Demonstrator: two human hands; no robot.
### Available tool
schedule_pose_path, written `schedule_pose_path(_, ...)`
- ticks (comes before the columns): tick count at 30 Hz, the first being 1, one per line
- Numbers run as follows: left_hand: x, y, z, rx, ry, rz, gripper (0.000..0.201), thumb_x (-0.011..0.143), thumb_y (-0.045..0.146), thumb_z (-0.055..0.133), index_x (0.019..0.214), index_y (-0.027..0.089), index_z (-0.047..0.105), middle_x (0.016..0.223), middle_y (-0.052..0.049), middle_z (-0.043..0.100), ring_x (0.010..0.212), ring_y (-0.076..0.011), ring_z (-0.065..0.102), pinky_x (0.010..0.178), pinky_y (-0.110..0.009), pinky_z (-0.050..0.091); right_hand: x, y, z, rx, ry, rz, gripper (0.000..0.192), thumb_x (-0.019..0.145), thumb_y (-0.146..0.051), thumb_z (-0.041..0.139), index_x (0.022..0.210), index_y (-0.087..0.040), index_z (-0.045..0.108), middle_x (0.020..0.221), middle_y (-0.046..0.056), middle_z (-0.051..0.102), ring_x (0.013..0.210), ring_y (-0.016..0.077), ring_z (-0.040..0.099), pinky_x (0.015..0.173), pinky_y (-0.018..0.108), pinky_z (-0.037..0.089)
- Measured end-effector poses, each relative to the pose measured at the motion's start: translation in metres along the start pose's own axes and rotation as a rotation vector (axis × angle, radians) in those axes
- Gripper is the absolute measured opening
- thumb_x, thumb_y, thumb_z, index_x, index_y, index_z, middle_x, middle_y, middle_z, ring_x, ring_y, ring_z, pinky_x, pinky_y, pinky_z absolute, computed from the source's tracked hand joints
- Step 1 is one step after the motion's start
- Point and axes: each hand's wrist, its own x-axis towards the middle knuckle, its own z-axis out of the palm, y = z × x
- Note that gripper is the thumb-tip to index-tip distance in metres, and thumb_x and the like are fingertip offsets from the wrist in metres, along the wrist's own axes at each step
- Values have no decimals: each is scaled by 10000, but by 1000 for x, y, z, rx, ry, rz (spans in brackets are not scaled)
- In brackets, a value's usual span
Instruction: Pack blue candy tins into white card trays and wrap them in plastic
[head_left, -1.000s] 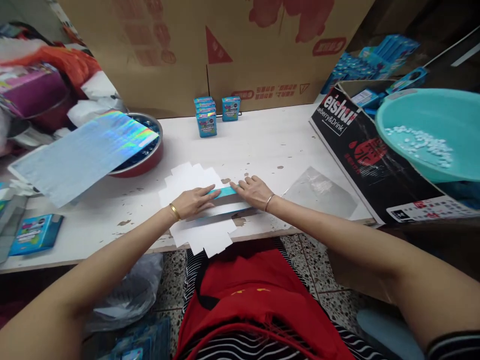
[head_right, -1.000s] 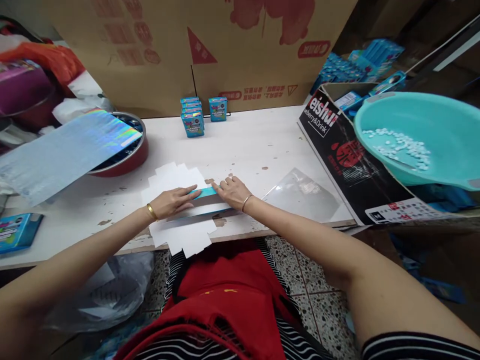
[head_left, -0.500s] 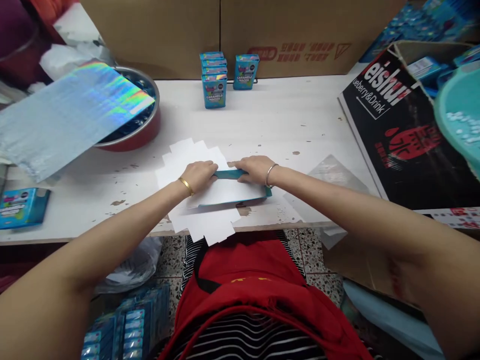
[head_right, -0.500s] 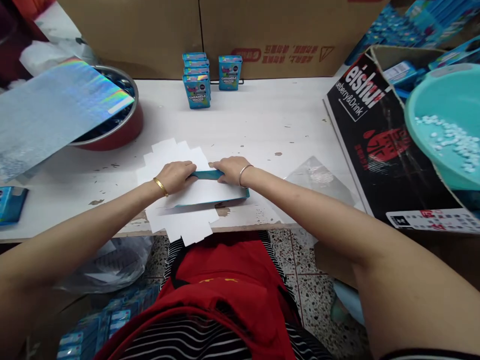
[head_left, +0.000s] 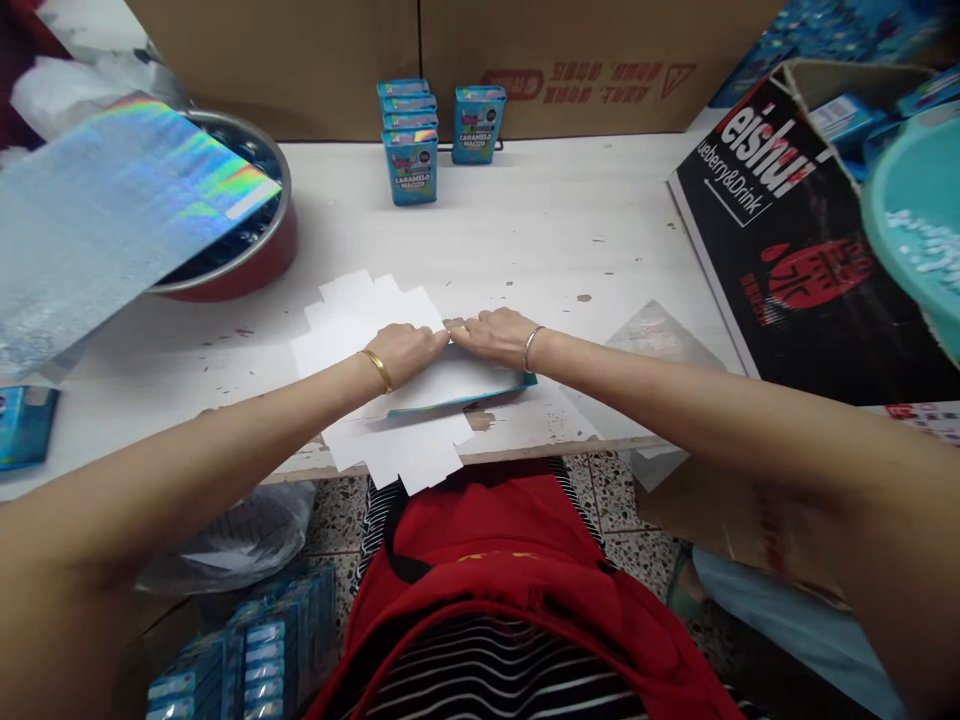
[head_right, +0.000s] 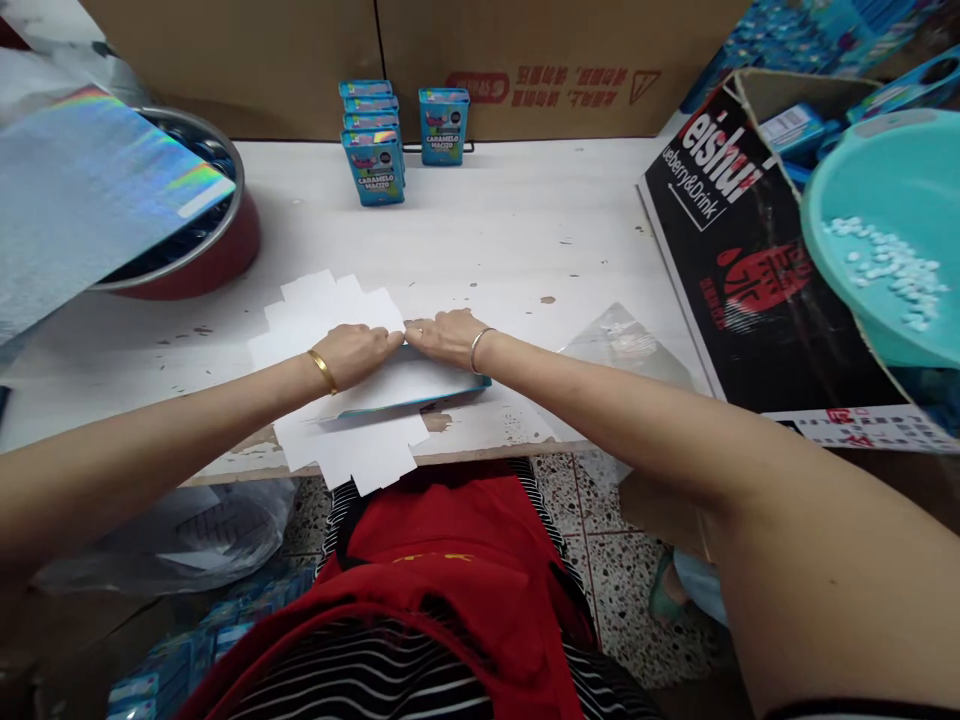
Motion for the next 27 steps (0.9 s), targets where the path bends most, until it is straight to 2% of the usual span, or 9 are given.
schedule_pose_path(9,-5,-3,2,17,-4,-18,329,889,101,351,1143,185,541,915,-116,655,866,-246,631,713,-344,460,-2,2,13,-4,91,-17,429,911,-86,334,1319,-172,432,1079,153,626,896,264,537,668,338,380)
schedule_pose_path(13,-9,2,-6,-30,-4,-77,316,863,114,392,1141,159,535,958,-148,673,909,-283,640,737,-374,474,2,5,1,48,123,-23,400,917,-102,355,1285,-193,482,1089,136,626,953,257,537,760,357,394)
schedule_pose_path(15,-18,8,-13,-84,1,-139,322,824,133,461,1138,149,529,990,-158,675,931,-295,640,754,-377,480,-6,1,-10,74,262,4,393,908,-129,408,1288,-196,480,1187,131,586,1096,271,489,873,394,374)
schedule_pose_path(18,-36,23,-14,-183,50,-300,416,776,159,509,1191,133,488,998,-166,672,909,-298,646,747,-368,487,-38,-20,-17,157,581,151,432,916,-199,445,1346,-169,415,1383,140,436,1269,304,347,974,447,318)
schedule_pose_path(20,-47,35,-5,-275,82,-414,560,765,157,493,1312,107,386,975,-172,674,863,-293,650,731,-368,489,-70,-40,-7,227,657,248,386,941,-226,402,1320,-163,444,1388,143,428,1235,307,376,939,438,346)
schedule_pose_path(22,-55,48,11,-371,139,-475,728,761,151,477,1430,87,196,975,-176,673,826,-278,646,732,-371,492,-102,-60,15,289,607,276,353,953,-213,354,1277,-170,486,1337,145,479,1142,294,450,877,415,384)
schedule_pose_path(24,-62,61,27,-445,233,-483,835,769,157,475,1471,92,29,1021,-184,658,809,-263,635,746,-381,498,-128,-75,40,329,510,234,381,940,-164,340,1297,-179,474,1339,144,486,1084,279,490,849,399,405)
schedule_pose_path(25,-65,68,33,-464,276,-490,850,777,166,478,1477,100,1,1064,-196,640,814,-264,631,752,-394,502,-137,-81,52,339,466,203,419,927,-134,340,1329,-188,445,1374,141,462,1076,274,499,850,397,410)
schedule_pose_path(27,-74,79,36,-446,340,-519,818,797,197,498,1483,116,62,1209,-240,560,893,-296,618,783,-443,504,-147,-85,70,341,410,143,513,902,-83,340,1398,-209,364,1462,131,373,1083,268,504,868,400,414)
